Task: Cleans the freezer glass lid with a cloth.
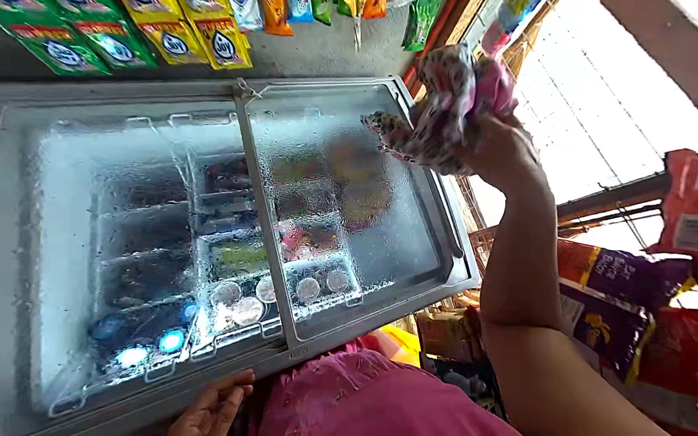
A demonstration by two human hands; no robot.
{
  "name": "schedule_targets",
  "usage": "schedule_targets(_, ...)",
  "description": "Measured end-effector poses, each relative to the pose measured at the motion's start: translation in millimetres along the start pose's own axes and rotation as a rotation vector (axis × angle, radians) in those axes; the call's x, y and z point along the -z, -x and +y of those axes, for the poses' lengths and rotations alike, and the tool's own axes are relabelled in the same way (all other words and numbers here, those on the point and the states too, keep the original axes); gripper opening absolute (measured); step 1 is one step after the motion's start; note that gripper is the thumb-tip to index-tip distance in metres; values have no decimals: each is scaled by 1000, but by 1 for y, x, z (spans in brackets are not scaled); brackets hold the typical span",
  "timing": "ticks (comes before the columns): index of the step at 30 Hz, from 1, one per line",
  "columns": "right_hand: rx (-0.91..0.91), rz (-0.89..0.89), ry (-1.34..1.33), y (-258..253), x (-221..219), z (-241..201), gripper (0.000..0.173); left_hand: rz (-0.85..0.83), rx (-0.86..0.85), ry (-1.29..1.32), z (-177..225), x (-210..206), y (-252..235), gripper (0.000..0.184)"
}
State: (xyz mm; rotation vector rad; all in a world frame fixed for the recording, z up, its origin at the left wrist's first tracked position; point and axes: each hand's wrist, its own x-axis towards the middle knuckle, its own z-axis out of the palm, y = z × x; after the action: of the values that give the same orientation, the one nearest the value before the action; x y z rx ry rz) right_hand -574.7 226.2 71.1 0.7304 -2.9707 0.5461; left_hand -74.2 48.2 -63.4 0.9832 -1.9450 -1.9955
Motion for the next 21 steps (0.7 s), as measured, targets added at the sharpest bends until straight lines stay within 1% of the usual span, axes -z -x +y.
schedule_targets(1, -27, -52, -12, -8, -8, 8, 58, 12, 14, 4, 0, -4, -4, 23)
schedule_targets(2, -56, -57, -36, -17, -21, 16, 58, 25, 24, 9, -1, -9, -7, 23)
schedule_targets(3, -84, -36, -70, -26, -39, 25, 64, 35, 33, 11, -1, -13, -11, 23)
schedule_targets(4, -125, -26, -88, -36, -62, 34, 75, 41, 42, 12, -2, -17, -14, 23)
schedule_targets(6, -236, -97, -45, -55, -123, 54, 100, 54, 61, 21, -5, -23, -18, 23)
schedule_targets(7, -281, -145, 10, -62, -155, 61, 105, 57, 71, 25, -6, -26, -20, 23)
schedule_targets(8, -315, -175, 82, -67, -183, 64, 104, 62, 90, 29, -7, -28, -23, 23)
schedule_targets(9, -326, -158, 161, -74, -206, 65, 102, 69, 113, 33, -9, -31, -25, 23)
schedule_targets(11, -294, -117, 236, -94, -227, 60, 100, 92, 154, 34, -13, -38, -29, 24)
schedule_targets(13, -230, -99, 252, -118, -233, 53, 96, 110, 205, 26, -15, -47, -33, 26)
schedule_targets(15, -155, -92, 224, -155, -236, 47, 93, 107, 232, 20, -13, -56, -39, 28)
schedule_targets(18, -93, -90, 174, -218, -247, 35, 97, 110, 240, 11, -11, -61, -44, 29)
schedule_targets(21, -32, -155, 154, -268, -256, 18, 83, 151, 282, 31, -14, -62, -45, 29)
